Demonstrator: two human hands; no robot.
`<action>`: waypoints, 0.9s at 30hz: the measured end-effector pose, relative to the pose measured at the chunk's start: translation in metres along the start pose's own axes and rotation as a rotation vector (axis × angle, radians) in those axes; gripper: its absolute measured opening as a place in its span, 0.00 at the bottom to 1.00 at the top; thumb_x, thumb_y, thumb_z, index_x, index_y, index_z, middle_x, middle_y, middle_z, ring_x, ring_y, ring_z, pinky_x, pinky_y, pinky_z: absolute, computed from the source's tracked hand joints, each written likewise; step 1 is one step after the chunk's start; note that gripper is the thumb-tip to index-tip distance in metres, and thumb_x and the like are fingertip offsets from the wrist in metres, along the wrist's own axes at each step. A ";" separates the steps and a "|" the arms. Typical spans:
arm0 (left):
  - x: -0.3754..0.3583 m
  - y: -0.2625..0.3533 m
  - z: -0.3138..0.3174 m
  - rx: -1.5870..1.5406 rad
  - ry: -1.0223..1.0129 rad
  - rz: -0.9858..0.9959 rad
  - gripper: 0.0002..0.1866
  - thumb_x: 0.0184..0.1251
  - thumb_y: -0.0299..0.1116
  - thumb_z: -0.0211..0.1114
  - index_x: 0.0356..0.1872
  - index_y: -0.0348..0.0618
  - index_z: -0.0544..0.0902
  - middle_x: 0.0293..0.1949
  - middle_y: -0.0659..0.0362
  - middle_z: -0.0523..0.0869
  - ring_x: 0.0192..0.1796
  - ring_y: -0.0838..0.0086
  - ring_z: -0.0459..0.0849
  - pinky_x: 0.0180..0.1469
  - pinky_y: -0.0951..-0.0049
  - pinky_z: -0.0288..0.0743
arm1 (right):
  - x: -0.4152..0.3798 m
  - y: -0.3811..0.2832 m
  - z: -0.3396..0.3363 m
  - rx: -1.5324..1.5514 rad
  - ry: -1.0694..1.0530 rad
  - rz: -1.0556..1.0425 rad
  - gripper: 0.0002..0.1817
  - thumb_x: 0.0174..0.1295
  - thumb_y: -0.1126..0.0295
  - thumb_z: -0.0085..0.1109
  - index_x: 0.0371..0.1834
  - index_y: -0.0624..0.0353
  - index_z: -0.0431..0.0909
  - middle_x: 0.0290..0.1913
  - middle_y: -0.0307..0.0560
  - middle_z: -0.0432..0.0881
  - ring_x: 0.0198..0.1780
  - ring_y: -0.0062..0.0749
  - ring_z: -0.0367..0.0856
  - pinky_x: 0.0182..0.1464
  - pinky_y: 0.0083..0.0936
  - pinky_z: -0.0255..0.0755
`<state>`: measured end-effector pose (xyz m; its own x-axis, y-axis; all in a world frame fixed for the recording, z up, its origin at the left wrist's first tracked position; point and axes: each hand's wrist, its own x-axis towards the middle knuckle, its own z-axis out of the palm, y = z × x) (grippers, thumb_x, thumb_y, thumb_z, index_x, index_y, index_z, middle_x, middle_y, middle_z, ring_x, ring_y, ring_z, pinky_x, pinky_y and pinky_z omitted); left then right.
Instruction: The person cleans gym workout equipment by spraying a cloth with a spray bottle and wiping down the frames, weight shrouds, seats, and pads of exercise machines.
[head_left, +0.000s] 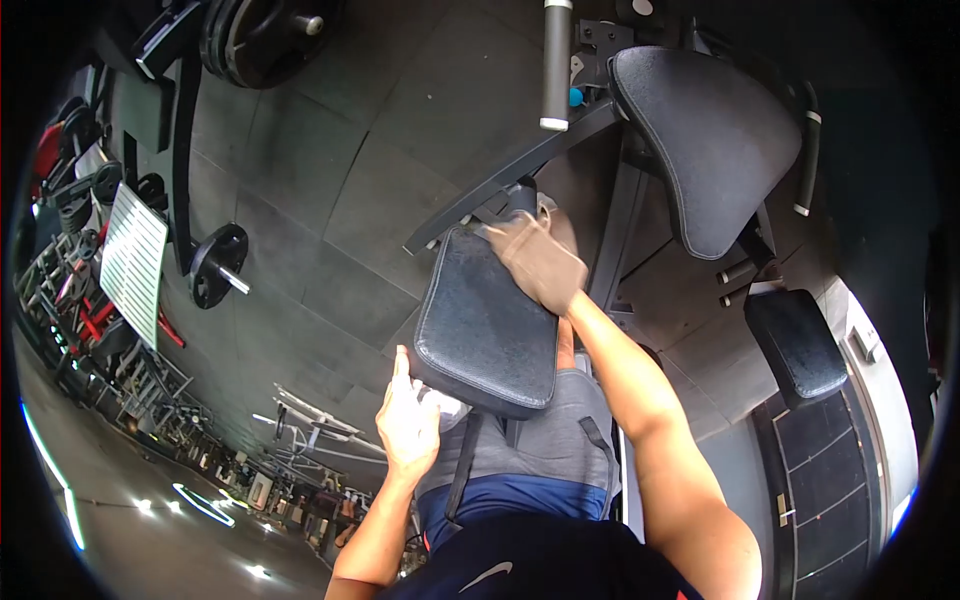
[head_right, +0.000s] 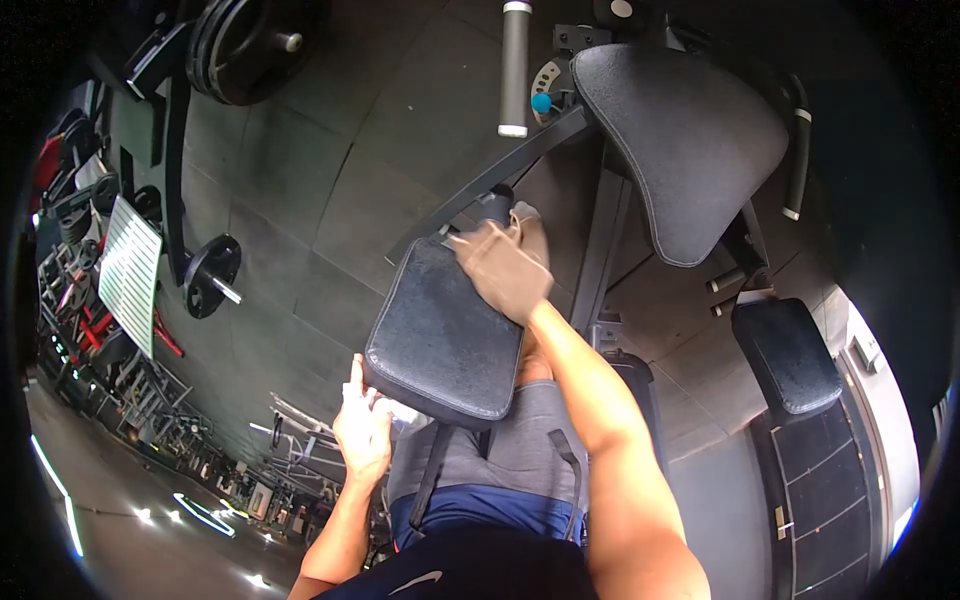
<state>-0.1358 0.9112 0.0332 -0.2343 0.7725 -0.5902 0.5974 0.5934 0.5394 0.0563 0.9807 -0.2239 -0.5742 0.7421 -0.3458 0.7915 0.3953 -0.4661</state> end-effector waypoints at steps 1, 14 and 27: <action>0.002 0.003 0.000 0.008 -0.005 0.006 0.34 0.61 0.21 0.63 0.70 0.25 0.65 0.63 0.36 0.77 0.52 0.59 0.85 0.56 0.65 0.80 | -0.028 0.001 -0.002 -0.007 0.064 0.065 0.15 0.74 0.60 0.43 0.55 0.48 0.79 0.46 0.44 0.82 0.45 0.33 0.83 0.45 0.32 0.77; 0.017 0.003 -0.030 0.126 -0.218 0.039 0.33 0.67 0.23 0.63 0.72 0.29 0.64 0.62 0.36 0.78 0.51 0.64 0.87 0.57 0.65 0.81 | 0.057 -0.036 -0.091 0.699 -0.105 -0.326 0.26 0.72 0.66 0.49 0.72 0.59 0.64 0.68 0.51 0.73 0.68 0.37 0.73 0.67 0.32 0.70; 0.052 -0.062 -0.060 0.123 -0.407 0.956 0.21 0.61 0.27 0.64 0.56 0.31 0.78 0.64 0.26 0.71 0.62 0.37 0.78 0.51 0.57 0.83 | -0.099 -0.227 -0.074 0.181 0.904 1.162 0.24 0.67 0.67 0.61 0.62 0.68 0.71 0.58 0.65 0.77 0.60 0.53 0.76 0.63 0.38 0.66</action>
<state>-0.2306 0.9279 0.0051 0.6388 0.7600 -0.1200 0.4773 -0.2691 0.8365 -0.0508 0.8578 -0.0233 0.7221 0.6918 -0.0072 0.6299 -0.6617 -0.4066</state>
